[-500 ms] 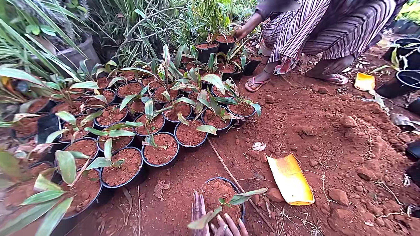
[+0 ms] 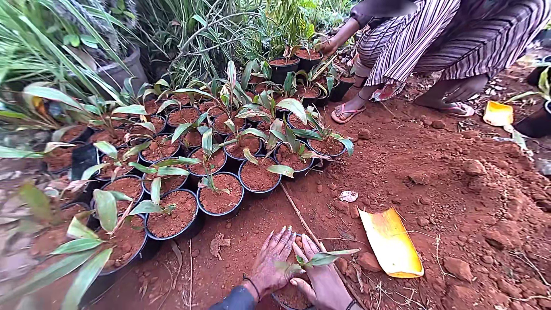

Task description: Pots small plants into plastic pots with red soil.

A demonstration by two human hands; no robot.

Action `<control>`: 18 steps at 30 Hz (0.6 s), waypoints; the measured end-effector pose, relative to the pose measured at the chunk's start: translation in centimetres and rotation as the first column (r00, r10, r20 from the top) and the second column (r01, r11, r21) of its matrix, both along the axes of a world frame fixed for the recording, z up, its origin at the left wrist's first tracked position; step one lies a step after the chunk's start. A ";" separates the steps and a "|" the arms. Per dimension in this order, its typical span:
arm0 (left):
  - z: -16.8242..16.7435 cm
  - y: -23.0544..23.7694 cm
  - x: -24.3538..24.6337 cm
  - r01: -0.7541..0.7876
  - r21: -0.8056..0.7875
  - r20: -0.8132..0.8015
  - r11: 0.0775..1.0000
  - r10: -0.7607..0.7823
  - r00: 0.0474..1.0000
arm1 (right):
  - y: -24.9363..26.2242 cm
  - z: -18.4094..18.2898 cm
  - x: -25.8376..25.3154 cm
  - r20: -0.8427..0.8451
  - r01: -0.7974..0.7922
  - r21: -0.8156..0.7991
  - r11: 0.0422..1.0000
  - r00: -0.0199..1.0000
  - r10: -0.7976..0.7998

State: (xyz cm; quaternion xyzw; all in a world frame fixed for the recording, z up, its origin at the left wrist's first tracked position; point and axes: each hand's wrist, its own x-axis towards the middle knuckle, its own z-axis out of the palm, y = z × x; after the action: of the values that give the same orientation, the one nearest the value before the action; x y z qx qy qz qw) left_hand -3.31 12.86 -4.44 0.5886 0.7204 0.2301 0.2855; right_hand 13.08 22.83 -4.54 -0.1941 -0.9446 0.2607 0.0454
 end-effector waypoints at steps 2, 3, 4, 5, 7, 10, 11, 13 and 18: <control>0.2 0.1 -0.5 0.047 -0.022 0.022 0.999 -0.046 0.999 | 0.2 0.6 0.1 0.050 -0.038 -0.039 0.999 0.998 0.040; 0.2 -0.3 -0.6 0.052 -0.004 0.038 0.999 -0.052 0.998 | 0.0 0.9 0.5 0.049 -0.040 -0.089 0.995 0.998 0.045; 0.5 -0.8 -0.7 0.041 0.010 0.054 0.999 -0.041 0.998 | -0.1 0.9 1.0 0.003 -0.025 -0.152 0.988 1.000 0.026; 0.6 -1.6 -0.6 0.004 0.028 0.055 1.000 -0.006 0.998 | -0.3 0.6 1.6 -0.094 0.017 -0.201 0.979 0.995 -0.036; 1.4 -3.4 0.0 -0.192 -0.051 0.137 0.980 0.197 0.971 | -0.4 0.6 2.7 -0.199 0.198 -0.313 0.929 0.943 -0.268; 1.9 -4.5 1.0 -0.537 -0.282 0.324 0.795 0.605 0.727 | 0.2 2.2 2.5 0.118 0.517 -0.451 0.727 0.842 -0.526; 1.7 -4.5 1.2 -0.543 -0.349 0.371 0.763 0.645 0.668 | 0.5 2.2 2.2 0.224 0.554 -0.515 0.655 0.824 -0.521; 1.4 -4.0 1.4 -0.470 -0.449 0.469 0.759 0.649 0.600 | 1.2 1.7 1.6 0.305 0.558 -0.597 0.576 0.822 -0.481; 2.6 -3.7 1.7 -0.517 -0.447 0.532 0.730 0.681 0.503 | 1.3 2.1 1.8 0.163 0.499 -0.641 0.583 0.831 -0.532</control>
State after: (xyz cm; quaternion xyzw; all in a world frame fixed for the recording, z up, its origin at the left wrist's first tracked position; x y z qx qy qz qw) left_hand -1.64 9.19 -1.80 0.1398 0.7491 0.4238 0.4897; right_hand 14.92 24.09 -2.40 -0.4562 -0.6909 0.5566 0.0696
